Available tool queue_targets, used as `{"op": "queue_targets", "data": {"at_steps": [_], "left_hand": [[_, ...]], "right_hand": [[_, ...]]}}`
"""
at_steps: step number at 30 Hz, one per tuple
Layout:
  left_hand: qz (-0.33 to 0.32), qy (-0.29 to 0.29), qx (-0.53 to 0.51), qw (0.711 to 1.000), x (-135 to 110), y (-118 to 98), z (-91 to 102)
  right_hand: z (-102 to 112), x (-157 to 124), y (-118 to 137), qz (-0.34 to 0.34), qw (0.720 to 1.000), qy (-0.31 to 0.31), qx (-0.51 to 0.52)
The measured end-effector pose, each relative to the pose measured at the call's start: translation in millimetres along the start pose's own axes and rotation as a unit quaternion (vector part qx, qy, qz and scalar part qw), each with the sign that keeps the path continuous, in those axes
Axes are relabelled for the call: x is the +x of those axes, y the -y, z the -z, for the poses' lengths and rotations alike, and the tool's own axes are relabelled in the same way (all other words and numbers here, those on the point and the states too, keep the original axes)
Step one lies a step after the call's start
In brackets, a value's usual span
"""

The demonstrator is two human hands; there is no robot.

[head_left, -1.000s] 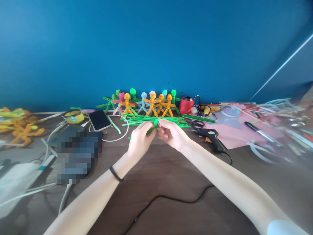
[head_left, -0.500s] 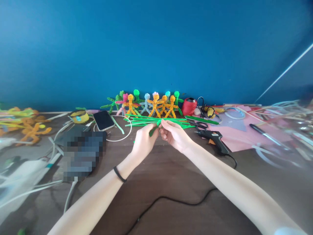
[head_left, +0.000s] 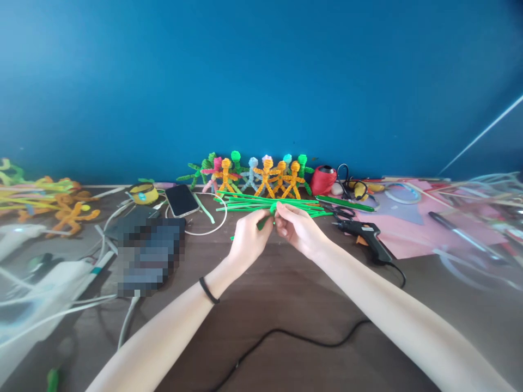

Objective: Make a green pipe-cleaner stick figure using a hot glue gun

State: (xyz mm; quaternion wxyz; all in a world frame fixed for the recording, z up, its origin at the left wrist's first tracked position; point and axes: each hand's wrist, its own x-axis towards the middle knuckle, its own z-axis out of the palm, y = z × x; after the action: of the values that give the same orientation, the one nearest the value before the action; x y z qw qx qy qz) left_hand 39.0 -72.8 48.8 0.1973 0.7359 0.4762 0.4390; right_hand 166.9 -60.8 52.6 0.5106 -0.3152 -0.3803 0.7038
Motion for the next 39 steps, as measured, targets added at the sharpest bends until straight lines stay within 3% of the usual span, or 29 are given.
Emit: {"op": "queue_targets", "data": {"at_steps": [5,9,14,19,23,27,34,39], "left_hand": [[-0.079,-0.016,0.065,0.995,-1,3,1.9],[-0.097,-0.03,0.078,0.992,-2,4,2.6],[-0.052,-0.026,0.065,0.996,-2,2,3.0],[0.014,-0.044,-0.038,0.998,0,6,1.5],[0.069,-0.056,-0.136,0.987,5,10,2.3],[0.124,-0.036,-0.265,0.956,11,8,4.0],[0.132,0.01,-0.304,0.943,12,6,5.2],[0.115,0.039,-0.313,0.942,12,6,4.3]], "right_hand": [[-1,-1,1,-0.007,1.0,0.015,-0.005],[-1,-2,1,-0.016,0.999,0.029,0.008],[-1,-1,1,-0.023,0.999,0.013,0.028],[-1,0,3,-0.016,1.0,-0.004,0.009],[2,0,3,0.034,0.998,-0.027,-0.039],[5,1,3,0.106,0.986,-0.07,-0.105],[5,2,2,0.149,0.954,-0.062,-0.253],[6,1,2,0.174,0.94,-0.06,-0.286]]}}
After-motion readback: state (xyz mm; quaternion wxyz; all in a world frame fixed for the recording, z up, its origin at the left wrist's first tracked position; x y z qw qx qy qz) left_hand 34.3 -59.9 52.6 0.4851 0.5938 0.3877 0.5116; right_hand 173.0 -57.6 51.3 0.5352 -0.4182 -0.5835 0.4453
